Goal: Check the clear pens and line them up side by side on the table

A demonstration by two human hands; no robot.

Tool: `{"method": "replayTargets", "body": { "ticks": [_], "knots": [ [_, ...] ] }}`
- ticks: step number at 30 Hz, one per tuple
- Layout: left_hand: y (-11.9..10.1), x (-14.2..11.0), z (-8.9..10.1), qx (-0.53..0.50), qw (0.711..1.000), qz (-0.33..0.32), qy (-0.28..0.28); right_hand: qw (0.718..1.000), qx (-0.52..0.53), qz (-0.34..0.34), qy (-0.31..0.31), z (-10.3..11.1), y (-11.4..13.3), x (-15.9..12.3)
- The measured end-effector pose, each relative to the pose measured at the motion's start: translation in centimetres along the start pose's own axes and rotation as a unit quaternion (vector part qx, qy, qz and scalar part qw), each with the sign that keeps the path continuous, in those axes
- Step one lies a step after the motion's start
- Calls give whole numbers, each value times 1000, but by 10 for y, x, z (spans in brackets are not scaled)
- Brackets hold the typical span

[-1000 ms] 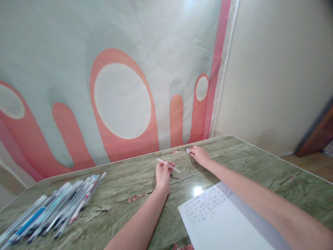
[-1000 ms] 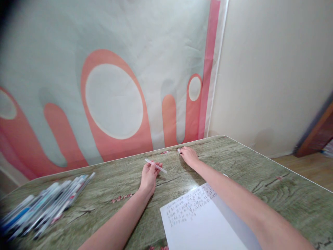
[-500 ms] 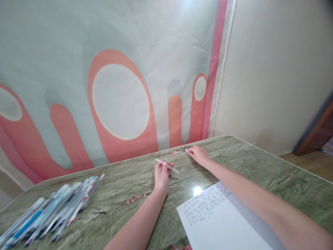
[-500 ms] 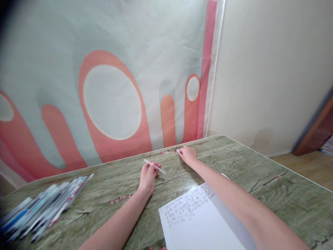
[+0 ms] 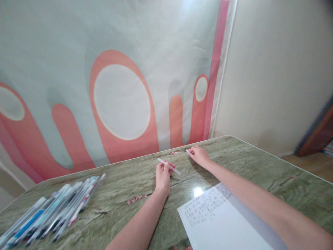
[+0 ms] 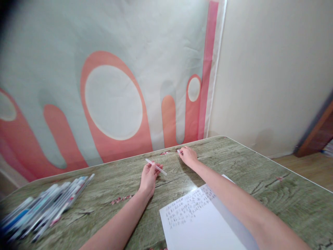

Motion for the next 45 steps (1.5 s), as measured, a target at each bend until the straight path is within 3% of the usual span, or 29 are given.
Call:
{"method": "replayTargets", "body": {
  "ticks": [4,6,13,18,22,28,34,45],
  "knots": [
    [-3,-2,-5,13,999,-4,38,992,67,65,86,1,29,-33],
    [-6,-3,-10,29,997,-18,69,965,172,96,175,-1,44,-55],
    [-11,-9,-18,51,990,-23,133,919,289,72,257,2,53,-84],
    [-12,-11,-21,49,989,-13,140,935,262,82,223,1,56,-88],
    [-13,-10,-19,33,994,-14,101,951,233,87,184,8,50,-79],
    [-8,-7,-11,41,998,7,54,993,91,-8,74,31,-15,-29],
    [-5,-7,-11,57,995,0,77,996,47,-44,70,25,-61,-11],
    [-4,-8,-11,79,993,-12,92,998,17,-42,51,12,-59,-17]
  ]
}}
Point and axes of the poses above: each hand's wrist, its own x-axis towards the middle knuckle, its own z-axis out of the back of the hand, y = z × x, the point moved 7 cm from there along x, towards the middle knuckle, and after that the axes turned 15 degrees about -z, right-handed, at the moved point
